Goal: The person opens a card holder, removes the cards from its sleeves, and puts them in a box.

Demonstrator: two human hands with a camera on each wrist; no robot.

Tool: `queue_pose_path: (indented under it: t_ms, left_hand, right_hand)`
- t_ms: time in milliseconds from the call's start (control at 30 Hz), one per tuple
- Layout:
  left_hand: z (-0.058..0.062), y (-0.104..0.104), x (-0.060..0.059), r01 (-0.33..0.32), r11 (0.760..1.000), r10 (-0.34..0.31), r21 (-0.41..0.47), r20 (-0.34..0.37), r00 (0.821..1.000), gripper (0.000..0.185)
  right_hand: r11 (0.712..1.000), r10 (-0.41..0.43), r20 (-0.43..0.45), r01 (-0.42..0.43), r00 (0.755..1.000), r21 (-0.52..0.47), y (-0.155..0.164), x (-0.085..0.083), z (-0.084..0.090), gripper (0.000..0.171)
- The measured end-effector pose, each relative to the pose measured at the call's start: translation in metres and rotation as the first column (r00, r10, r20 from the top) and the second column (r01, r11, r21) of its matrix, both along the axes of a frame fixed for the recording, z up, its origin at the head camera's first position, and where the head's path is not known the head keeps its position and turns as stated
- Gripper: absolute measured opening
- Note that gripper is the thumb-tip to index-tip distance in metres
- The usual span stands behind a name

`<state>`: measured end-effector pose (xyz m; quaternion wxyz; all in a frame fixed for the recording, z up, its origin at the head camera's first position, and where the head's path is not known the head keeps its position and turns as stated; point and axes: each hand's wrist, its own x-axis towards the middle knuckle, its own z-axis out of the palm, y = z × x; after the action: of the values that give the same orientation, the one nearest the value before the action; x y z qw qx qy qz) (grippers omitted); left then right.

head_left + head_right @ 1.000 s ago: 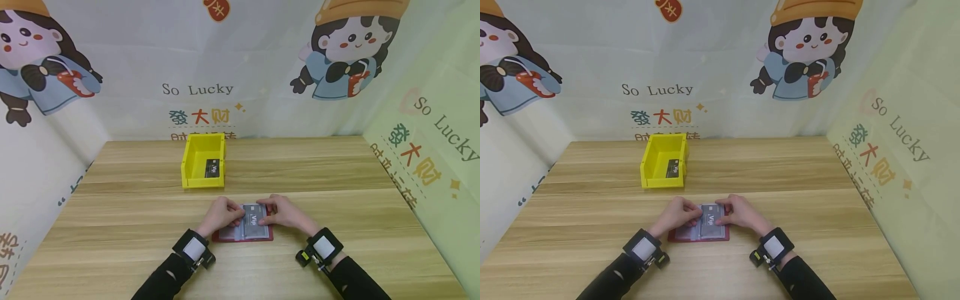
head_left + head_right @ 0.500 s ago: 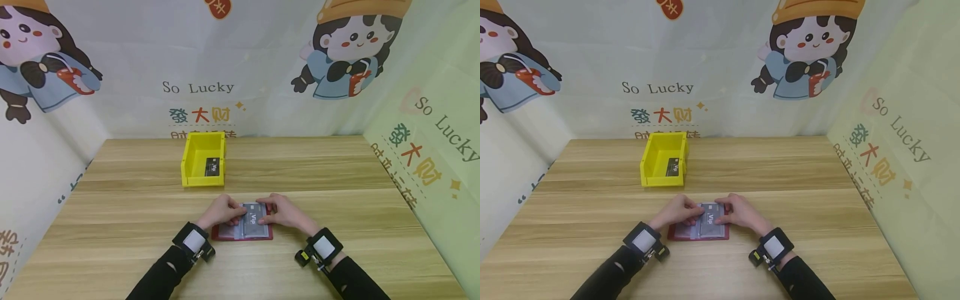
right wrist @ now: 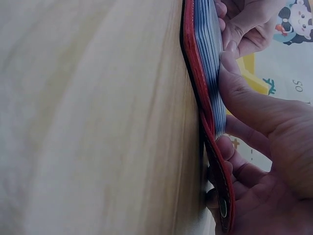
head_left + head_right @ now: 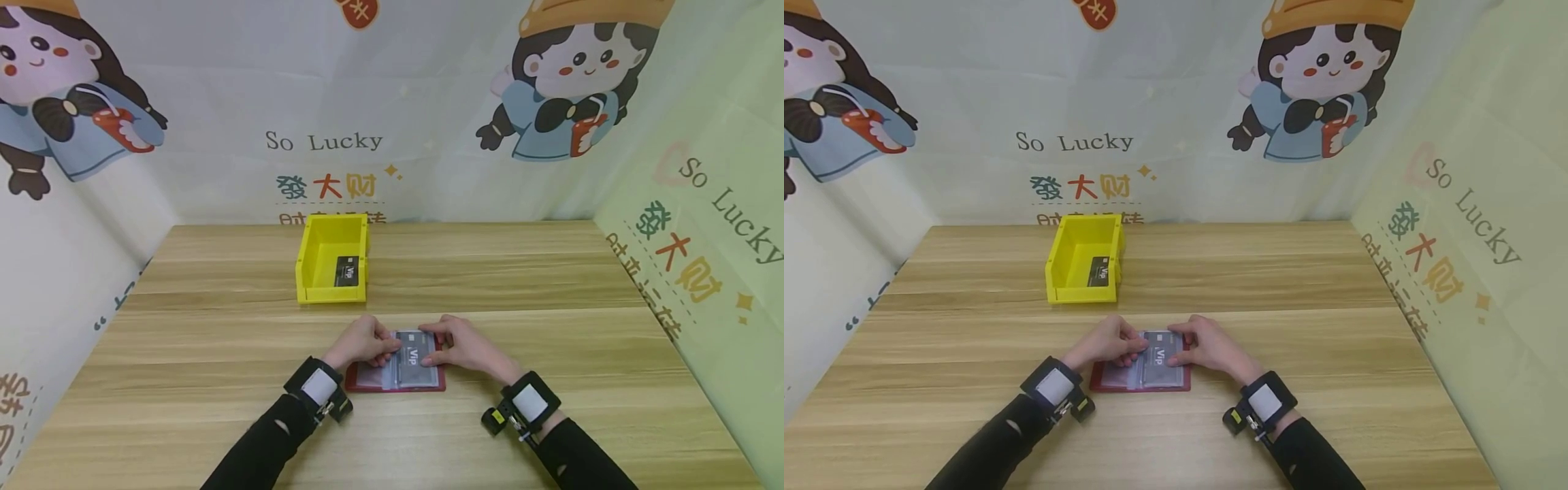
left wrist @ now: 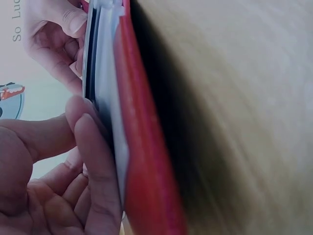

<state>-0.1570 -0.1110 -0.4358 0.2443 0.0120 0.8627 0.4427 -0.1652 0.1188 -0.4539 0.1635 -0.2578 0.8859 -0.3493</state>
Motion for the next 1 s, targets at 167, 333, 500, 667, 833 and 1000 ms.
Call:
queue_pose_path:
  t_ms: [167,333,500,667,833,1000]
  left_hand:
    - [0.0,-0.002,-0.002,0.006,1.0,-0.006,0.001,0.007,1.0,0.018]
    - [-0.001,-0.007,-0.002,0.007,1.0,-0.007,0.001,0.019,1.0,0.018]
    - [0.002,-0.007,0.002,0.006,1.0,-0.006,-0.012,-0.003,1.0,0.024]
    - [0.002,-0.004,0.005,-0.001,0.999,-0.001,-0.05,-0.052,0.999,0.034]
    - [0.0,-0.006,0.003,-0.021,0.999,0.02,-0.046,-0.034,0.999,0.029]
    - [-0.004,-0.014,0.001,-0.013,0.999,0.012,0.034,0.022,1.0,0.021]
  right_hand:
    - [1.0,0.004,-0.005,-0.004,1.0,-0.002,0.001,0.0,0.0,0.064]
    - [1.0,0.002,0.002,-0.002,1.0,0.007,0.001,-0.001,0.0,0.065]
    - [1.0,0.005,0.001,-0.005,1.0,0.006,0.0,0.0,0.001,0.066]
    - [1.0,0.01,-0.014,-0.01,1.0,0.006,0.001,-0.001,0.001,0.066]
    - [1.0,0.003,-0.016,-0.003,1.0,0.006,0.001,-0.001,0.0,0.065]
    - [1.0,-0.002,-0.005,0.002,1.0,0.005,0.001,0.0,-0.001,0.065]
